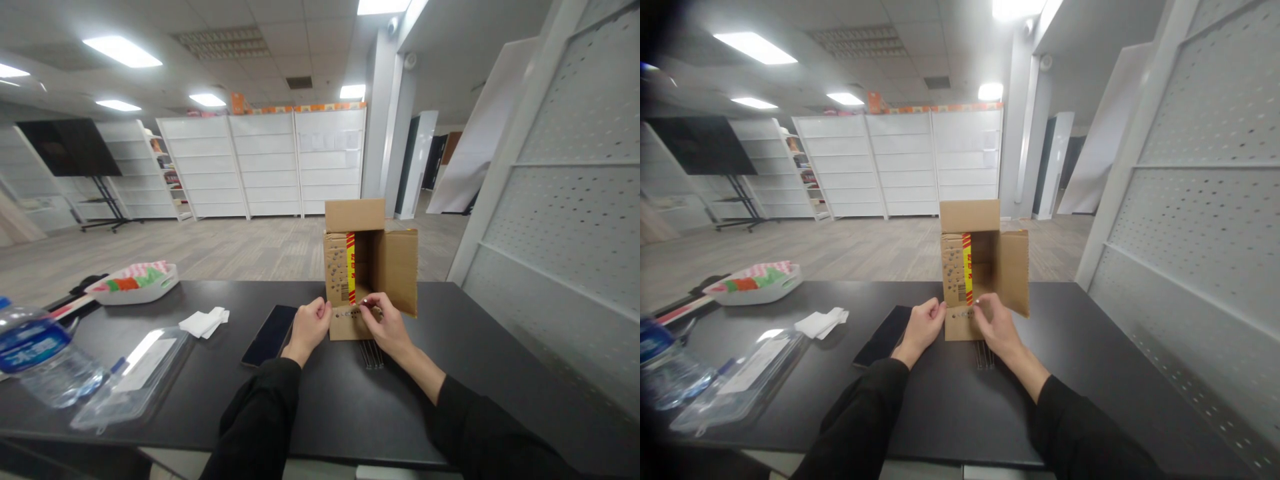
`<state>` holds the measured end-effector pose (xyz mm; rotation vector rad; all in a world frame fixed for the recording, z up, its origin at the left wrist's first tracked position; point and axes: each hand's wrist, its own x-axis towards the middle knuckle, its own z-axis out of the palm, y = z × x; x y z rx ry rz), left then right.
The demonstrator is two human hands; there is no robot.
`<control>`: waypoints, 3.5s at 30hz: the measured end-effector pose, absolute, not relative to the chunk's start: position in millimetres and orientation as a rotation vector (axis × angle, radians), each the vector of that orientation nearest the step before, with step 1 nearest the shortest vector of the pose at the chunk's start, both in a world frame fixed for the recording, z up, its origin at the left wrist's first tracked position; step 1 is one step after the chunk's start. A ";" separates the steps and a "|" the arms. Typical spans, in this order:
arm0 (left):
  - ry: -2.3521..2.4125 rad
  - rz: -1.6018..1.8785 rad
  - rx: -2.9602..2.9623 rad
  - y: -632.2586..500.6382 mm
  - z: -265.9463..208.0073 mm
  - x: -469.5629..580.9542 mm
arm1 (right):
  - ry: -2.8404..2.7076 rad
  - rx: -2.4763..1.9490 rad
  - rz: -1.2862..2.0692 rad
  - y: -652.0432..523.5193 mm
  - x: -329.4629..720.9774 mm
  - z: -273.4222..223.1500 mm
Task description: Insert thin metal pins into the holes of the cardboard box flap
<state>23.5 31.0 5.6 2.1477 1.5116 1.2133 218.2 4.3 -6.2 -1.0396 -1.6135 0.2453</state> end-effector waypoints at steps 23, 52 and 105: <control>1.425 1.222 2.170 24.3 6.4 30.6 | -1.640 -0.994 0.317 5.7 214.7 -13.5; 1.405 1.227 2.183 23.9 5.5 31.0 | -1.866 -1.001 0.092 7.3 216.6 -12.5; 1.423 1.228 2.182 23.6 7.3 30.5 | -2.015 -1.269 -0.067 3.2 217.4 -8.8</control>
